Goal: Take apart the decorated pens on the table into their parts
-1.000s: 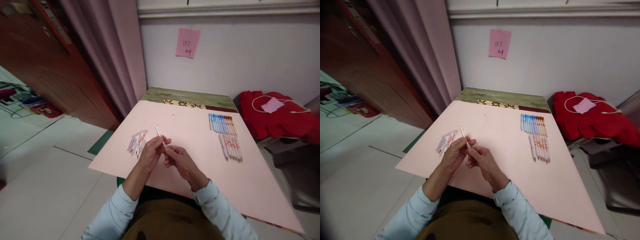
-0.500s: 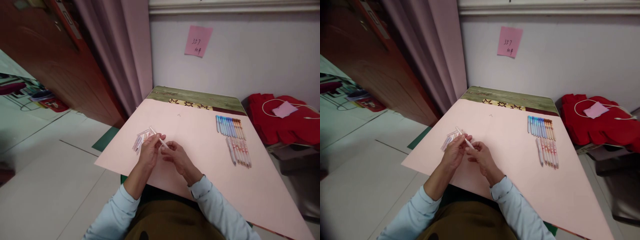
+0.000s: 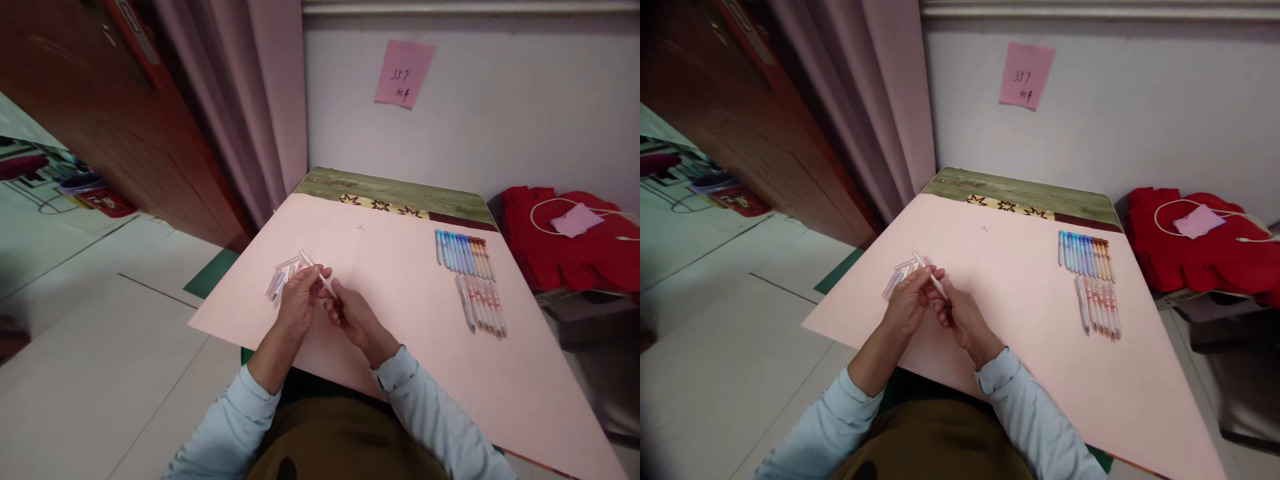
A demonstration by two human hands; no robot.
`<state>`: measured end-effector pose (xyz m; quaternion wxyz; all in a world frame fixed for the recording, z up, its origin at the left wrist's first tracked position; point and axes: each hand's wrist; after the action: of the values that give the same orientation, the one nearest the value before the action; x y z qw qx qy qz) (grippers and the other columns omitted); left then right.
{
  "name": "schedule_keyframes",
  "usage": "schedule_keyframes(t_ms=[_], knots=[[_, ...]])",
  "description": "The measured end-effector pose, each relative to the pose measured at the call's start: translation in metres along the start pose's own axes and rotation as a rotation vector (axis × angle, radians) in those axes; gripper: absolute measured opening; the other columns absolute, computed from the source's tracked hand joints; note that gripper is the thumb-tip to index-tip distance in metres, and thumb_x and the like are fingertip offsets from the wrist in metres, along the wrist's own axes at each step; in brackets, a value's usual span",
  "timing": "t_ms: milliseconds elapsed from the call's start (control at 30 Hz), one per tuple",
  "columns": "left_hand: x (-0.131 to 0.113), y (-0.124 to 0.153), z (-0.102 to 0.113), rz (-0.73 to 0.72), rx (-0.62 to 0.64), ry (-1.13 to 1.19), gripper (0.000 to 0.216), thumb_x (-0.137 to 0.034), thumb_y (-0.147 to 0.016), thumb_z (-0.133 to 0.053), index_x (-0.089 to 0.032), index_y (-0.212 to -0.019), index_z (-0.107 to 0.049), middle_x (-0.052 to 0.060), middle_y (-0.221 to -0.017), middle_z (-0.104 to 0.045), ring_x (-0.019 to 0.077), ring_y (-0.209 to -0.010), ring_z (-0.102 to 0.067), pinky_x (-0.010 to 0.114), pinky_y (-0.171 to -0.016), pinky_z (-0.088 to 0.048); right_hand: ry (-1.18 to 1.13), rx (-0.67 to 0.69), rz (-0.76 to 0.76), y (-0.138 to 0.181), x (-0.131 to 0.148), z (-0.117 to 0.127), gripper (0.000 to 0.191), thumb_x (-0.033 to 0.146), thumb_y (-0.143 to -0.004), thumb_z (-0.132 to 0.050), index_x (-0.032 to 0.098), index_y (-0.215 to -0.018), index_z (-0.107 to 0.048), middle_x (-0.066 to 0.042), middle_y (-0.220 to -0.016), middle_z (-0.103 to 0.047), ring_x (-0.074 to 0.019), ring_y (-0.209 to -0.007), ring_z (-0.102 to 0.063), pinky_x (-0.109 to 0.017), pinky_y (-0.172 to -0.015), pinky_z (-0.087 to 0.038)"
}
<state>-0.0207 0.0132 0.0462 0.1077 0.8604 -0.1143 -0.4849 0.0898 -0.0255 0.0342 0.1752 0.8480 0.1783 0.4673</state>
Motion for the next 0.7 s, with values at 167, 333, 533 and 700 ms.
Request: schedule_keyframes(t_ms=[167,333,533,700], knots=[[0.002,-0.003,0.003,-0.032,-0.073,0.048,0.03,-0.028,-0.064,-0.085,-0.012,-0.084,-0.069,0.008,-0.083,-0.073,0.0163,-0.082,-0.069,0.027,-0.074,-0.051,0.022,-0.063,0.131,0.001,-0.002,0.001,0.042,0.042,-0.058,-0.088,0.016,-0.084,-0.066,0.002,-0.07,-0.061,-0.0085,-0.057,-0.05,-0.023,-0.054,-0.037],[0.004,-0.005,0.003,-0.025,-0.088,0.021,0.033,-0.032,-0.063,-0.086,-0.013,-0.081,-0.067,0.006,-0.079,-0.073,0.0141,-0.071,-0.066,0.027,-0.068,-0.051,0.089,-0.137,0.203,0.004,-0.003,-0.001,0.039,0.04,-0.056,-0.087,0.018,-0.076,-0.063,0.004,-0.061,-0.058,-0.0091,-0.052,-0.047,-0.025,-0.052,-0.037],[-0.007,-0.013,0.006,-0.095,-0.167,0.044,0.033,-0.029,-0.061,-0.087,-0.012,-0.079,-0.064,0.001,-0.069,-0.066,0.0093,-0.061,-0.061,0.023,-0.061,-0.049,0.123,-0.092,0.122,0.006,-0.007,0.004,0.041,0.042,-0.056,-0.088,0.017,-0.076,-0.062,0.002,-0.063,-0.059,-0.0096,-0.053,-0.052,-0.025,-0.052,-0.041],[-0.031,-0.026,0.025,-0.16,-0.285,0.118,0.016,-0.02,-0.076,-0.073,-0.015,-0.082,-0.058,0.003,-0.075,-0.067,0.0141,-0.066,-0.065,0.035,-0.074,-0.056,0.217,-0.081,0.1,0.011,-0.005,0.015,0.039,0.048,-0.063,-0.083,0.016,-0.073,-0.063,-0.002,-0.071,-0.064,-0.0099,-0.054,-0.053,-0.025,-0.051,-0.043]])
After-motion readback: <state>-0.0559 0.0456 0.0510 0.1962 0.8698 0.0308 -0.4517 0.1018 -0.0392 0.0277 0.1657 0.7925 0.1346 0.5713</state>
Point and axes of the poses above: each hand's wrist, its own y-axis away from the middle knuckle, its own z-axis out of the back of the hand, x = y × z
